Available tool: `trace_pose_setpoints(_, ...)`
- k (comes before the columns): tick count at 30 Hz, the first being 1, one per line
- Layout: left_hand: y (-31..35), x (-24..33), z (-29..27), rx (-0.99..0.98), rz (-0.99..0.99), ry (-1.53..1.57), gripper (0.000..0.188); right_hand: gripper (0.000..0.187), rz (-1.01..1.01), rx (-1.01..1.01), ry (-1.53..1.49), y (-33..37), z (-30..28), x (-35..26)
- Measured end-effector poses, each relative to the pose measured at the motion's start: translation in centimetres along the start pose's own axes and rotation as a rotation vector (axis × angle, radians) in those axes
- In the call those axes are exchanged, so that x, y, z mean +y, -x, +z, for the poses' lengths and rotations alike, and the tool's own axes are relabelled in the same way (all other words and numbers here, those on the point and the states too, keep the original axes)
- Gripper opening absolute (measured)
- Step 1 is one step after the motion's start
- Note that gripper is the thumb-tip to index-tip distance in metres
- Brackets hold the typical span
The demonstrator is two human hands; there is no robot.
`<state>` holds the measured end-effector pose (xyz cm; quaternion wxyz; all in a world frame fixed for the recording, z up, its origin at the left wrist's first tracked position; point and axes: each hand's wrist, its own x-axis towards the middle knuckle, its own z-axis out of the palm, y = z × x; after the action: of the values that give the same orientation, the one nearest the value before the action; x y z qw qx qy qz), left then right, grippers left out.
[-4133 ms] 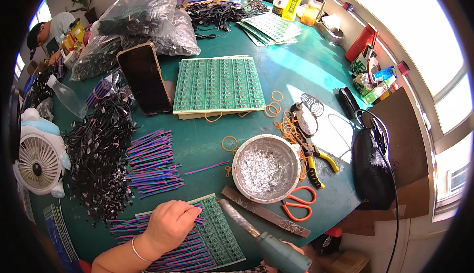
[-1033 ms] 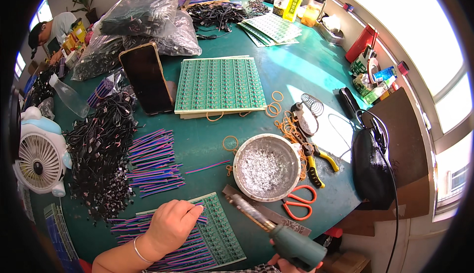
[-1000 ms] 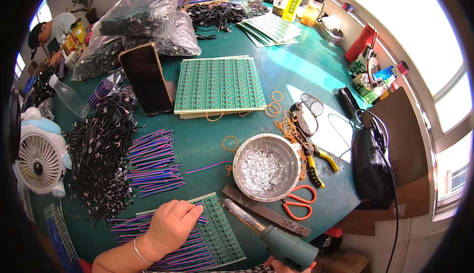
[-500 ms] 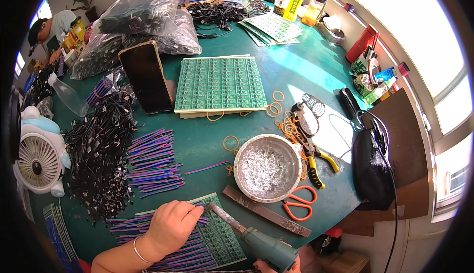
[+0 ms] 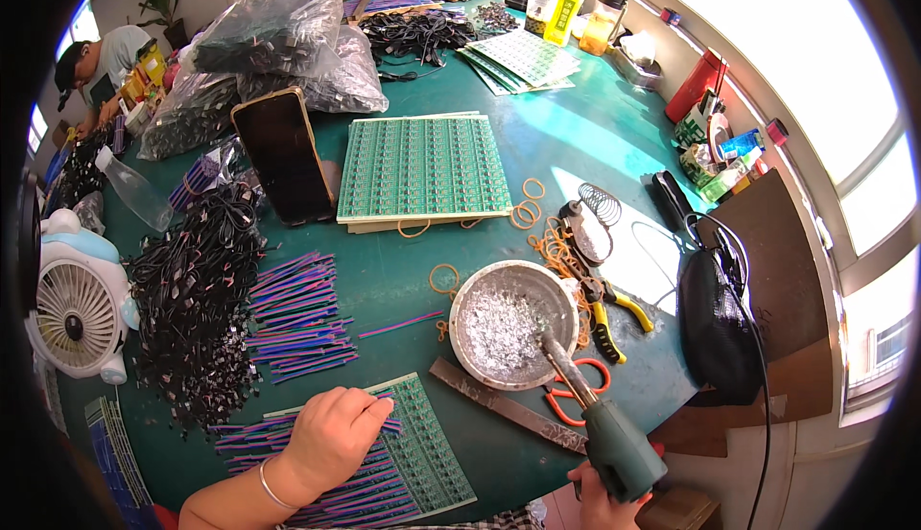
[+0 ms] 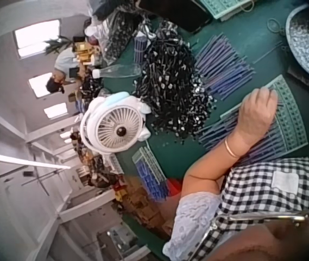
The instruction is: The person inserts wire bundles into circuit boards and fuses metal soldering rings onto the components using a soldering iron.
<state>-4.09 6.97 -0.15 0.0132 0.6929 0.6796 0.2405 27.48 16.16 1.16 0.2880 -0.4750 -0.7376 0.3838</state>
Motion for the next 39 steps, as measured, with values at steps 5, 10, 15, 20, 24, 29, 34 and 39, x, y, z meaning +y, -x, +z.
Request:
trace_pose_setpoints(5,-0.1,-0.3,-0.2,0.004,0.016,0.017,0.019,0.023,-0.012,-0.104,-0.338,1.6,1.4,-1.6)
trace_pose_setpoints(10,-0.1,-0.3,0.1,0.012,0.009,0.034,0.018,0.05,-0.097,-0.391,-0.128,4.9,2.9,2.5)
trace_pose_setpoints(15,-0.1,-0.3,0.0,0.007,0.006,0.016,0.018,0.056,-0.384,-0.37,0.126,5.6,3.4,3.7)
trace_pose_setpoints(20,-0.1,-0.4,0.0,0.013,0.008,0.027,0.018,0.062,-0.081,-0.417,-0.088,4.9,3.4,2.9)
trace_pose_setpoints(24,-0.1,-0.5,0.0,0.015,0.013,0.04,0.018,0.062,-0.231,-0.409,0.037,3.7,3.5,1.9)
trace_pose_setpoints(29,0.0,-0.5,0.1,0.023,0.019,0.06,0.018,0.062,-0.121,-0.403,-0.073,2.9,3.6,0.1)
trace_pose_setpoints(34,0.0,-0.6,0.1,0.043,0.02,0.06,0.018,0.041,-0.26,-0.316,-0.074,2.0,4.0,-1.4)
trace_pose_setpoints(39,-0.1,-0.6,0.0,0.029,0.025,0.049,0.018,0.063,-0.17,-0.396,-0.046,4.2,3.7,2.9)
